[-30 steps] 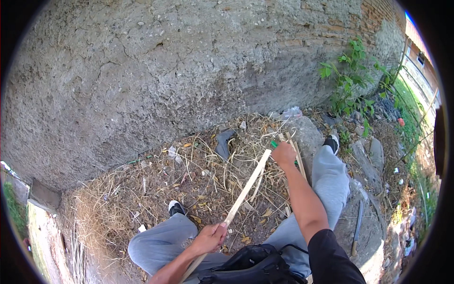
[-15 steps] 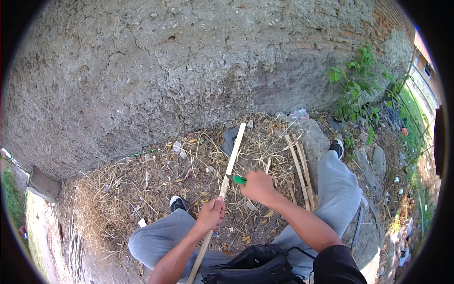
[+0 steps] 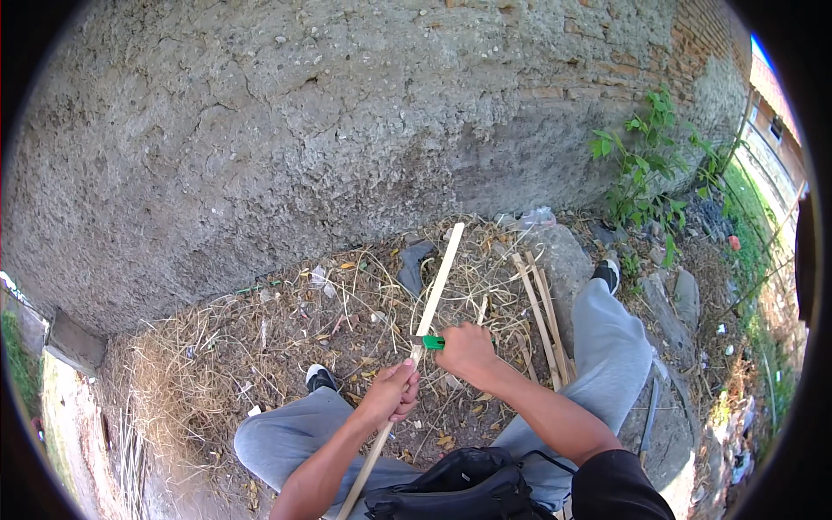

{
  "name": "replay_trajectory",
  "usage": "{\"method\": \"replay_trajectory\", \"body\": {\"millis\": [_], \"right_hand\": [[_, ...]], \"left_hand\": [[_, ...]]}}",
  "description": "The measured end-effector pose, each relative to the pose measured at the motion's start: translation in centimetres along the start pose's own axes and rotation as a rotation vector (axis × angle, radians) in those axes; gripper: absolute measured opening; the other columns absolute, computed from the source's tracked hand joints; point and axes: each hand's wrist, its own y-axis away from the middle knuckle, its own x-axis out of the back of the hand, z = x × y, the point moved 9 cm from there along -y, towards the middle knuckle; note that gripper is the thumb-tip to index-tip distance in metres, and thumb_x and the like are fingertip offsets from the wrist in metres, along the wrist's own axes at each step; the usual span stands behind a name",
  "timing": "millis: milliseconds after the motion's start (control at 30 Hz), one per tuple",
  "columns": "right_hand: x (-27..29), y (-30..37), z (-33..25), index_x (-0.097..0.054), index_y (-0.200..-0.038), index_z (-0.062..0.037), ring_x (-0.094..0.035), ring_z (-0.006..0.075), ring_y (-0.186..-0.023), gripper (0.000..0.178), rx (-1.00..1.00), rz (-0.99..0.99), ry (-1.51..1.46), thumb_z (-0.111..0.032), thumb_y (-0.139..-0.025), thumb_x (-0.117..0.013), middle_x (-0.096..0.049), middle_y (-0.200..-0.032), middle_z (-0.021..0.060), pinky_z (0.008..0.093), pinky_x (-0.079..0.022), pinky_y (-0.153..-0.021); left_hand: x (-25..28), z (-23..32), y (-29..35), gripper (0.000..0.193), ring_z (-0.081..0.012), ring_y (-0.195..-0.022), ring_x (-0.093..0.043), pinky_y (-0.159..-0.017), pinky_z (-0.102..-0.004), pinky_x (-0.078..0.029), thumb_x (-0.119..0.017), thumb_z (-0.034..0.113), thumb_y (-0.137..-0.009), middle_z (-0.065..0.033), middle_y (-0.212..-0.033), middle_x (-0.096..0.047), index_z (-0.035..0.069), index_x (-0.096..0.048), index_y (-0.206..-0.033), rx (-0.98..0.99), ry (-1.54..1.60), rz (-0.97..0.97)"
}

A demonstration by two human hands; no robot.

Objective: The person shaves bamboo strips using a utility knife, repeatedly turning and bending the pieces by hand.

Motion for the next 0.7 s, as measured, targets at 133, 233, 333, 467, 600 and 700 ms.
{"method": "replay_trajectory", "body": {"millis": [133, 233, 333, 467, 600, 700], "right_hand": [[0.3, 0.1, 0.0, -0.072, -0.082, -0.0038, -0.067, 0.0421, -0.076, 0.025, -0.003, 0.004, 0.0, -0.024, -0.073, -0.062, -0.067, -0.077, 0.0255, 0.0502, -0.054, -0.075], [0.7, 0.2, -0.7, -0.073, -0.082, -0.0045, -0.067, 0.0411, -0.075, 0.024, 0.029, 0.012, 0.028, -0.024, -0.074, -0.061, -0.067, -0.077, 0.0244, 0.0496, -0.054, -0.074], [1.2, 0.7, -1.8, -0.07, -0.078, -0.0009, -0.069, 0.0392, -0.072, 0.022, 0.097, 0.031, 0.109, -0.022, -0.072, -0.065, -0.067, -0.076, 0.0239, 0.0473, -0.055, -0.068], [1.6, 0.7, -1.6, -0.074, -0.083, -0.0057, -0.068, 0.0401, -0.072, 0.023, 0.089, 0.049, 0.075, -0.023, -0.074, -0.061, -0.067, -0.073, 0.0239, 0.0483, -0.055, -0.073], [4.9, 0.7, -2.0, -0.072, -0.081, -0.0017, -0.067, 0.0403, -0.072, 0.026, 0.022, 0.088, -0.069, -0.025, -0.078, -0.063, -0.066, -0.071, 0.0242, 0.0477, -0.055, -0.071], [8.2, 0.3, -1.1, -0.07, -0.079, 0.0025, -0.066, 0.0406, -0.07, 0.031, -0.005, 0.191, -0.142, -0.028, -0.082, -0.063, -0.065, -0.07, 0.0243, 0.0474, -0.054, -0.068]], "left_hand": [[-0.5, -0.3, -0.3, 0.041, -0.0074, -0.036, -0.023, -0.03, -0.0252, -0.02, -0.035, 0.045, -0.104, 0.004, -0.051, -0.025, 0.014, -0.04, -0.078, 0.049, 0.12, -0.099], [-0.6, -1.4, -1.0, 0.046, -0.0082, -0.035, -0.022, -0.029, -0.0255, -0.021, -0.032, 0.05, -0.103, 0.0044, -0.047, -0.023, 0.016, -0.04, -0.072, 0.08, 0.254, -0.101], [-0.3, -1.7, -1.3, 0.048, -0.009, -0.033, -0.024, -0.029, -0.0246, -0.023, -0.03, 0.05, -0.102, 0.0045, -0.044, -0.023, 0.016, -0.04, -0.07, 0.103, 0.338, -0.132], [-2.4, -0.5, -0.4, 0.044, -0.0091, -0.033, -0.026, -0.029, -0.0234, -0.024, -0.035, 0.044, -0.102, 0.0042, -0.044, -0.026, 0.014, -0.04, -0.071, 0.115, 0.383, -0.375], [-1.7, -0.7, -0.5, 0.04, -0.0085, -0.033, -0.027, -0.028, -0.0233, -0.025, -0.04, 0.041, -0.1, 0.0035, -0.046, -0.029, 0.012, -0.041, -0.072, 0.093, 0.269, -0.357], [-1.9, -0.8, -0.3, 0.038, -0.0081, -0.033, -0.029, -0.029, -0.023, -0.026, -0.042, 0.038, -0.1, 0.0023, -0.048, -0.032, 0.011, -0.042, -0.074, 0.125, 0.421, -0.425]]}}
